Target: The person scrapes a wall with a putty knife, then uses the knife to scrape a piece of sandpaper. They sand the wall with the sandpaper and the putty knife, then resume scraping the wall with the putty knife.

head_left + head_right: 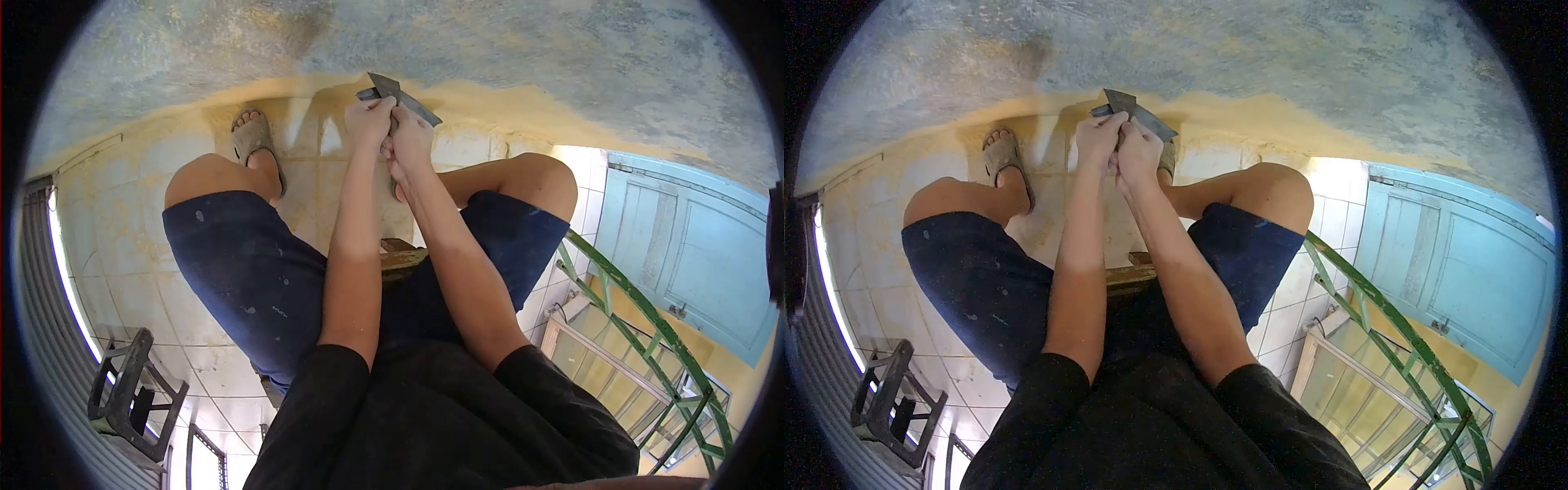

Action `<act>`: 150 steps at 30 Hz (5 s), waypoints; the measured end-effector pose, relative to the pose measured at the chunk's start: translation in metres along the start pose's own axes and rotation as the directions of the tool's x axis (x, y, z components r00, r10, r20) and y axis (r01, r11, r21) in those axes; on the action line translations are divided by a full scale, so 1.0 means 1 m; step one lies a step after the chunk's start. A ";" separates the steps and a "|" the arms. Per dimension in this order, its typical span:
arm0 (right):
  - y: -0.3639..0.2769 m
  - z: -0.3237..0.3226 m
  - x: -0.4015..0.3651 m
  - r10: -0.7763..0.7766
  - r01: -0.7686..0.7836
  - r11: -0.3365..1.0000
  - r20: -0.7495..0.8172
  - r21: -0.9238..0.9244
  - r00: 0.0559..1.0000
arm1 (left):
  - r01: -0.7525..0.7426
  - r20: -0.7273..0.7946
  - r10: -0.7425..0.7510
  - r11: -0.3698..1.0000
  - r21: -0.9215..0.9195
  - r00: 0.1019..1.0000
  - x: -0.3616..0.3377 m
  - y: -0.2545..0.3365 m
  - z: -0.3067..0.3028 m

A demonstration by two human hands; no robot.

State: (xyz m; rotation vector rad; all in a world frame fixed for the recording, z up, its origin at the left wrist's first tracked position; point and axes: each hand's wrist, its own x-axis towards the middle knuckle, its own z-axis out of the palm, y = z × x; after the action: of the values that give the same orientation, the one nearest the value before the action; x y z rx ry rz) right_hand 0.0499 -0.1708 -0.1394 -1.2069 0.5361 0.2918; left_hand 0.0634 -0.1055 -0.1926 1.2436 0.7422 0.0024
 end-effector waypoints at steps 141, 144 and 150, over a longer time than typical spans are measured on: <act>0.023 -0.017 0.016 -0.105 0.102 0.992 -0.039 -0.077 0.994 | 0.030 0.080 -0.036 0.997 0.076 0.996 0.021 -0.029 0.004; 0.032 -0.015 0.021 -0.173 0.163 0.978 -0.072 -0.128 0.982 | -0.070 0.039 0.069 0.997 0.022 0.997 0.024 -0.039 0.007; 0.027 -0.013 0.018 -0.048 0.047 0.999 -0.033 -0.023 0.998 | 0.020 0.067 -0.024 0.998 0.057 0.997 0.025 -0.032 0.004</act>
State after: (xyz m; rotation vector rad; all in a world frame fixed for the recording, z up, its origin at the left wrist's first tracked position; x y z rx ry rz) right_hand 0.0491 -0.1753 -0.1742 -1.2463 0.5335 0.2382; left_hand 0.0722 -0.1109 -0.2324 1.2824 0.7013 -0.0789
